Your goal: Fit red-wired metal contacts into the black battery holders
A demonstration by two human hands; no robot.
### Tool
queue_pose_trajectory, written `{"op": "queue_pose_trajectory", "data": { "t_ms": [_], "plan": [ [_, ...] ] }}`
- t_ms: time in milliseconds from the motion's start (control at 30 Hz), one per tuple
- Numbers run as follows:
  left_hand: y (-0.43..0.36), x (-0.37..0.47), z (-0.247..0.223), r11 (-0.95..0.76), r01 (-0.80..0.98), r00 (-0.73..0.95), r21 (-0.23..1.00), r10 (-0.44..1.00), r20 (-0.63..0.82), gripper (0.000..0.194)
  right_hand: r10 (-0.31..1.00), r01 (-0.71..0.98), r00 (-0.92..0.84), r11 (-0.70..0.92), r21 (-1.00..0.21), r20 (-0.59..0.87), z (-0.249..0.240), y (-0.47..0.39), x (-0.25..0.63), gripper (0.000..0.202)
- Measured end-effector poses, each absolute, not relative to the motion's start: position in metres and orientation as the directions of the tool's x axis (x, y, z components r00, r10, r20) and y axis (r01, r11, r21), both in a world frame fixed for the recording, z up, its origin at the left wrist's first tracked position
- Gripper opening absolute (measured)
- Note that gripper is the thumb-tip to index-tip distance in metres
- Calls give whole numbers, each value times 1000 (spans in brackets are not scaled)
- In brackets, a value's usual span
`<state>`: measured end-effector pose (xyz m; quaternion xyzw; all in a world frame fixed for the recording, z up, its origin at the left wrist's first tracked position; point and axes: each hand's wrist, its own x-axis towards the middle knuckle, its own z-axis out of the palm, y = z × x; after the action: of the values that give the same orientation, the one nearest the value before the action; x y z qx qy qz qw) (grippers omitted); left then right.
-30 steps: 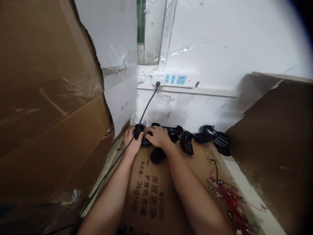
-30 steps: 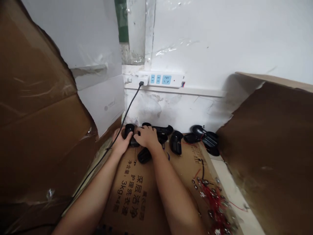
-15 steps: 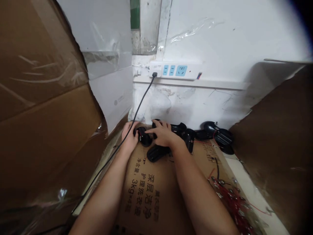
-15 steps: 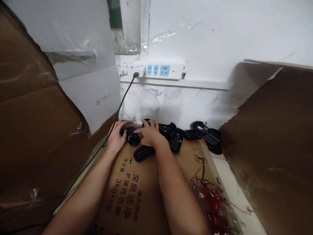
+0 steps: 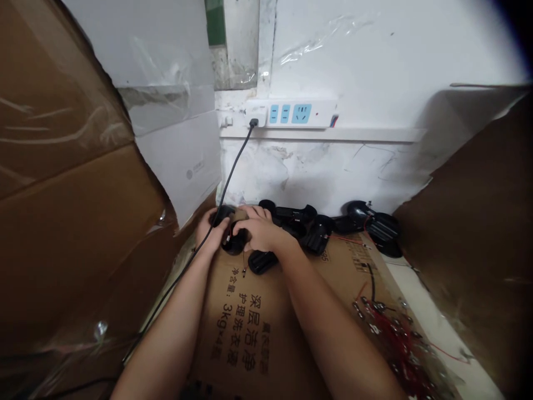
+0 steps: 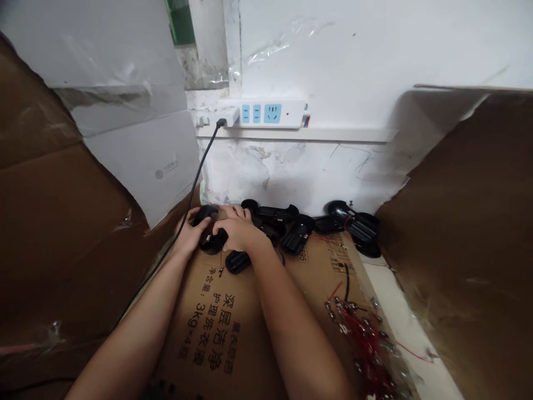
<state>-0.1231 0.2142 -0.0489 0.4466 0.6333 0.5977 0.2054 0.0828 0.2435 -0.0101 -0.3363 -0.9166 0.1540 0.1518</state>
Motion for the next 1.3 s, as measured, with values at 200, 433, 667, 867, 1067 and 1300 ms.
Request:
{"op": "queue_pose_trajectory", "data": {
  "t_ms": [200, 433, 667, 867, 1067, 1300],
  "plan": [
    [215, -124, -40, -108, -156, -471, 982, 882, 22, 41, 649, 499, -722, 729, -468, 239, -13, 246, 81, 38],
    [215, -122, -36, -114, -383, -384, 917, 922, -46, 34, 673, 326, -673, 643, -693, 308, -17, 265, 105, 22],
    [217, -117, -43, -60, -297, -347, 953, 937, -49, 32, 784, -76, -484, 405, -911, 388, -25, 278, 108, 25],
    [215, -117, -41, -111, 8, -495, 994, 863, 100, 41, 957, -277, -69, 253, -927, 282, -24, 293, 103, 40],
    [213, -119, -46, -152, 374, -531, 915, 774, 346, 55, 982, -262, 14, 185, -947, 188, -15, 293, 84, 38],
    [232, -138, -67, -126, 410, -593, 903, 716, 369, 35, 980, 156, -91, 190, -969, 178, -34, 270, 44, 55]
  ]
}}
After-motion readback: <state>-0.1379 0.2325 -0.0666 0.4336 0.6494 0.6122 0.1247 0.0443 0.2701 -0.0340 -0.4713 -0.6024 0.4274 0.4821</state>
